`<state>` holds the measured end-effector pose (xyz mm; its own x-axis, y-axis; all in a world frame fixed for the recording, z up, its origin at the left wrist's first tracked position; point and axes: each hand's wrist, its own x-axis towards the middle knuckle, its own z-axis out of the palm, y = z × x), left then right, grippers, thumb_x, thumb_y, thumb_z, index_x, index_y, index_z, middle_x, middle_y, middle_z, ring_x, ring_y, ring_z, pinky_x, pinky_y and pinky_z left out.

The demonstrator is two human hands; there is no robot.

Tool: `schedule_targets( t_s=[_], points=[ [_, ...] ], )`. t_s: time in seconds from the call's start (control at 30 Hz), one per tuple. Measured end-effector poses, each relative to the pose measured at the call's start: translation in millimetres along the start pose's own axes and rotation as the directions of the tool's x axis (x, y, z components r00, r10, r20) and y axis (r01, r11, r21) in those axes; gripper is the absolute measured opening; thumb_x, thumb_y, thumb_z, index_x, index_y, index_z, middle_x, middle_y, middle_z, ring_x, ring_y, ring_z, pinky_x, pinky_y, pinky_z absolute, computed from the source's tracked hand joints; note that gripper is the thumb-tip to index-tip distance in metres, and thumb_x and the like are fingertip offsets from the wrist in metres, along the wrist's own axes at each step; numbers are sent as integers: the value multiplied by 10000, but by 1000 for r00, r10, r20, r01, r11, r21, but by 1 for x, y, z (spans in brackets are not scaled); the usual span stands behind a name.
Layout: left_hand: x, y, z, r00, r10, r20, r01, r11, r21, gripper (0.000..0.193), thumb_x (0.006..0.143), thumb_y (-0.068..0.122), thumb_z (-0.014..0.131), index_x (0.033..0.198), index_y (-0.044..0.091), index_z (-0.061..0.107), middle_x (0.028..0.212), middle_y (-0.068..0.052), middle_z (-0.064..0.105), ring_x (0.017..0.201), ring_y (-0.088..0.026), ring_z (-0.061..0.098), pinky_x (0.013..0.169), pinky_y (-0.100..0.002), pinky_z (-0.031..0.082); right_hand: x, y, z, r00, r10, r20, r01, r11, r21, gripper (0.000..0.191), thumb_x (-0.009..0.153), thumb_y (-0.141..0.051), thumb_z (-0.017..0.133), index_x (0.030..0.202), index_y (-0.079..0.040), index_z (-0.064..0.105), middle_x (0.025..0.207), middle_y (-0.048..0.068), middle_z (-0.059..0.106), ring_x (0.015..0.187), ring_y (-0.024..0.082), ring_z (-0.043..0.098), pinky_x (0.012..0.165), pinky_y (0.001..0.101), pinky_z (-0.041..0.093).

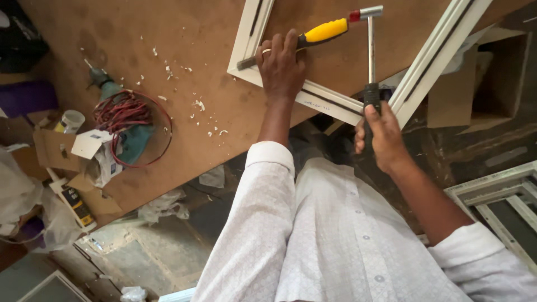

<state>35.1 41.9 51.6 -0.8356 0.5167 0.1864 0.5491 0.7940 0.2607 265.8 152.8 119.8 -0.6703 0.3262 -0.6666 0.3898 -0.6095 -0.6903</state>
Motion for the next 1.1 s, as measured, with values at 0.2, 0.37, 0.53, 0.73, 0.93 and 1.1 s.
schedule_targets(
  t_s=[0.2,0.37,0.53,0.73,0.93,1.1],
  points=[
    [1,0,-1,1000,0,-29,-2,998,-65,437,865,271,720,1280,182,615,1138,-56,621,1140,-307,566,1109,-464,364,5,-5,-1,998,26,64,-26,1000,-8,306,1088,-416,514,1077,-131,403,742,44,514,539,148,543,474,304,491],
    [3,2,-3,999,-17,-34,15,999,-40,410,859,228,703,1259,186,621,1088,-52,619,1114,-294,579,1093,-455,381,3,0,1,996,-70,-50,68,997,-39,294,1077,-404,537,1095,-138,412,746,45,515,538,146,534,467,308,485],
    [4,1,-3,998,-14,-56,9,996,-89,387,854,214,706,1230,190,620,1057,-50,617,1088,-291,592,1085,-457,382,-1,6,3,991,-96,-97,102,993,55,302,1069,-410,544,1115,-142,411,728,45,505,518,143,523,456,302,477],
    [4,0,-3,997,0,-82,-9,994,-107,454,796,178,702,1240,187,609,1111,-67,624,1105,-300,582,1102,-457,373,0,4,2,991,-120,-54,121,993,13,312,1099,-424,525,1118,-140,396,745,46,512,545,145,527,476,309,474],
    [3,1,-7,999,-38,-2,38,997,-60,471,772,163,697,1236,181,613,1084,-64,620,1120,-320,571,1109,-468,361,-1,1,0,998,-32,-51,29,998,-53,322,1068,-428,521,1089,-136,387,716,36,508,514,142,526,441,299,471],
    [3,-1,-6,998,-31,-47,28,998,-63,441,816,146,695,1246,188,606,1111,-61,615,1137,-309,567,1134,-463,339,4,-2,-1,998,-61,-17,58,988,-144,320,1086,-424,510,1092,-122,405,729,37,520,531,140,539,460,294,484]
  ],
)
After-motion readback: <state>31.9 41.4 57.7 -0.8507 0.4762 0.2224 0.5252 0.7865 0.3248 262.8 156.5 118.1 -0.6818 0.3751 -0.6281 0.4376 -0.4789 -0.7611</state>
